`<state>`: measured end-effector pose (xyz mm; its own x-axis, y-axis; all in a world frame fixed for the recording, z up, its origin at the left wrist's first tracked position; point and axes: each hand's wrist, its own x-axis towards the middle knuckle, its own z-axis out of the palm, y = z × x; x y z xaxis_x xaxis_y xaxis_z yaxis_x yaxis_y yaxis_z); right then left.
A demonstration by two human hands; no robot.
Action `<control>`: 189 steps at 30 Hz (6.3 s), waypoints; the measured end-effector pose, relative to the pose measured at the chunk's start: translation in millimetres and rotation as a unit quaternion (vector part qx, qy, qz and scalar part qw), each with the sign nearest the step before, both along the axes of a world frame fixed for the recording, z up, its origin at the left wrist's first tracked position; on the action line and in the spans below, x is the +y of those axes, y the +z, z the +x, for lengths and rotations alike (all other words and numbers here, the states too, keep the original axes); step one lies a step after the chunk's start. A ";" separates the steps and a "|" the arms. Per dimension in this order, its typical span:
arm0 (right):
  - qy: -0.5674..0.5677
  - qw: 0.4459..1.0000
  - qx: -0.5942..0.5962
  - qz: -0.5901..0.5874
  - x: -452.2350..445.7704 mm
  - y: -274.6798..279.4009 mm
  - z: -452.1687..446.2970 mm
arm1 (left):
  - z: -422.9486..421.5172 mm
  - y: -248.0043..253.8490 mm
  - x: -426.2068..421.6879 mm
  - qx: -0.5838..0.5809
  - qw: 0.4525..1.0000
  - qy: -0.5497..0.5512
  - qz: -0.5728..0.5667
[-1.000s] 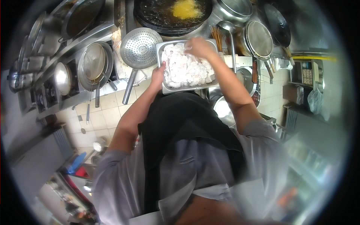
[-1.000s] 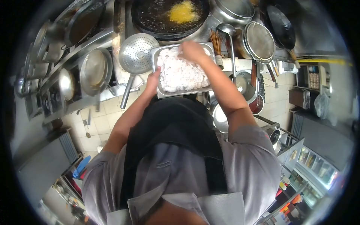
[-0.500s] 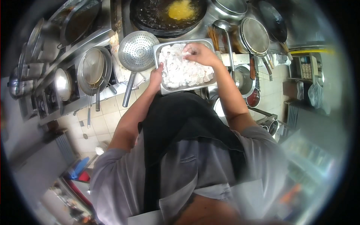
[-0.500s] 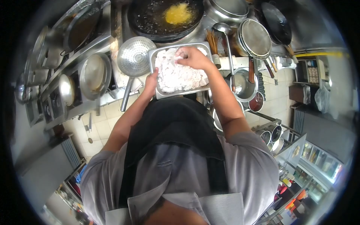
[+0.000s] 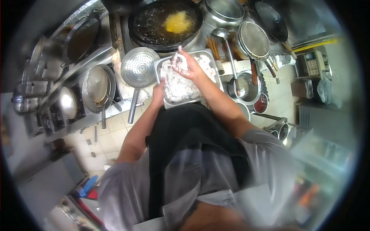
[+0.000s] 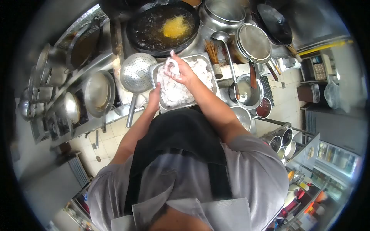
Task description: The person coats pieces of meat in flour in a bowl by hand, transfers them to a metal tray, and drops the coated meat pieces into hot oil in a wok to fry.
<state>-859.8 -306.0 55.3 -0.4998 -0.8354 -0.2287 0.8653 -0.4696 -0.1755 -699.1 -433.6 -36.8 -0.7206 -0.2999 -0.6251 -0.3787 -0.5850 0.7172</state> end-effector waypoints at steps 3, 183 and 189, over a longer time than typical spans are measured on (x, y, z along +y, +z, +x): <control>0.030 0.992 0.003 0.126 10.4 61.2 10.1 | 1.1 -10.8 -0.7 0.025 1.000 0.006 0.018; 0.407 0.202 0.663 0.595 -28.7 22.0 -229.6 | -4.0 6.0 0.4 -0.047 0.993 -0.014 -0.107; -0.021 0.273 0.654 0.705 -1.1 87.7 -167.3 | -5.1 14.2 2.6 -0.043 0.995 -0.018 -0.084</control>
